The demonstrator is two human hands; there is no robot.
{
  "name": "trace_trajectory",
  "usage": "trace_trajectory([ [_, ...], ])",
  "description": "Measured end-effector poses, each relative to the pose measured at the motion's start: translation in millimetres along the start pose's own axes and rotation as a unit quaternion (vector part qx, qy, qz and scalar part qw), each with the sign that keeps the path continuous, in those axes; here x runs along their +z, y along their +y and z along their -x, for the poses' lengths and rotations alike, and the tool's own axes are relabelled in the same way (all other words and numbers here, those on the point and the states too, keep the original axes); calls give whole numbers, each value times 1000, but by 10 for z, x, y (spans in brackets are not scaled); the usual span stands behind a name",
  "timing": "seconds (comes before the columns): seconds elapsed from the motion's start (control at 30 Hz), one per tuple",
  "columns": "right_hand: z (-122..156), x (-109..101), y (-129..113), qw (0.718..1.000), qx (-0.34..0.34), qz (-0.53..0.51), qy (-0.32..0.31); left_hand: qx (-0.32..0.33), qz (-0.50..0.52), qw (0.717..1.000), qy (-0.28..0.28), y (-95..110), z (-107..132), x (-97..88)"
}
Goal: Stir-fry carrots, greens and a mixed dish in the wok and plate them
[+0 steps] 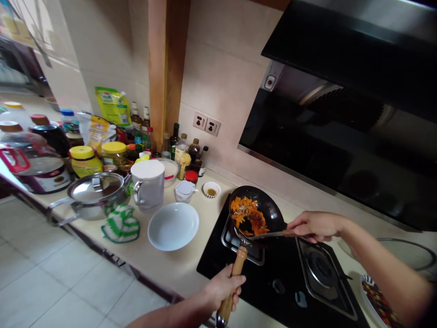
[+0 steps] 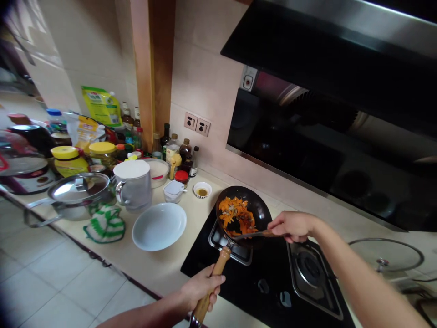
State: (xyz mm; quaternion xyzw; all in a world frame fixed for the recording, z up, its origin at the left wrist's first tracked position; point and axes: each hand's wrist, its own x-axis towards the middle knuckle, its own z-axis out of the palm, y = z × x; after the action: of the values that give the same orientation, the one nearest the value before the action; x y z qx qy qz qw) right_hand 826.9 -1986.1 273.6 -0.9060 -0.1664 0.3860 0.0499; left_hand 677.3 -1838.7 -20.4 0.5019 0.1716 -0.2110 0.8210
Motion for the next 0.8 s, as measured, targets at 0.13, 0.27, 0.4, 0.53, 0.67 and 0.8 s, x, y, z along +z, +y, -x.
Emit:
trace_trajectory([
  [0.13, -370, 246, -27, 988, 10, -134, 77, 5, 6, 1000, 4, 17, 29, 20],
  [0.27, -375, 244, 236, 961, 37, -245, 125, 4, 8, 1000, 0, 29, 46, 18],
  [0.4, 10, -2, 319, 988, 23, -134, 77, -1, 15, 1000, -7, 22, 31, 6],
  [0.53, 232, -224, 48, 991, 81, 100, 34, -2, 12, 1000, -6, 16, 23, 10],
  [0.67, 14, -205, -150, 965, 154, 205, 52, 7, 8, 1000, -10, 14, 24, 10],
  [0.8, -280, 95, -69, 948, 110, 262, 141, 10, 7, 1000, -13, -8, 8, 0],
])
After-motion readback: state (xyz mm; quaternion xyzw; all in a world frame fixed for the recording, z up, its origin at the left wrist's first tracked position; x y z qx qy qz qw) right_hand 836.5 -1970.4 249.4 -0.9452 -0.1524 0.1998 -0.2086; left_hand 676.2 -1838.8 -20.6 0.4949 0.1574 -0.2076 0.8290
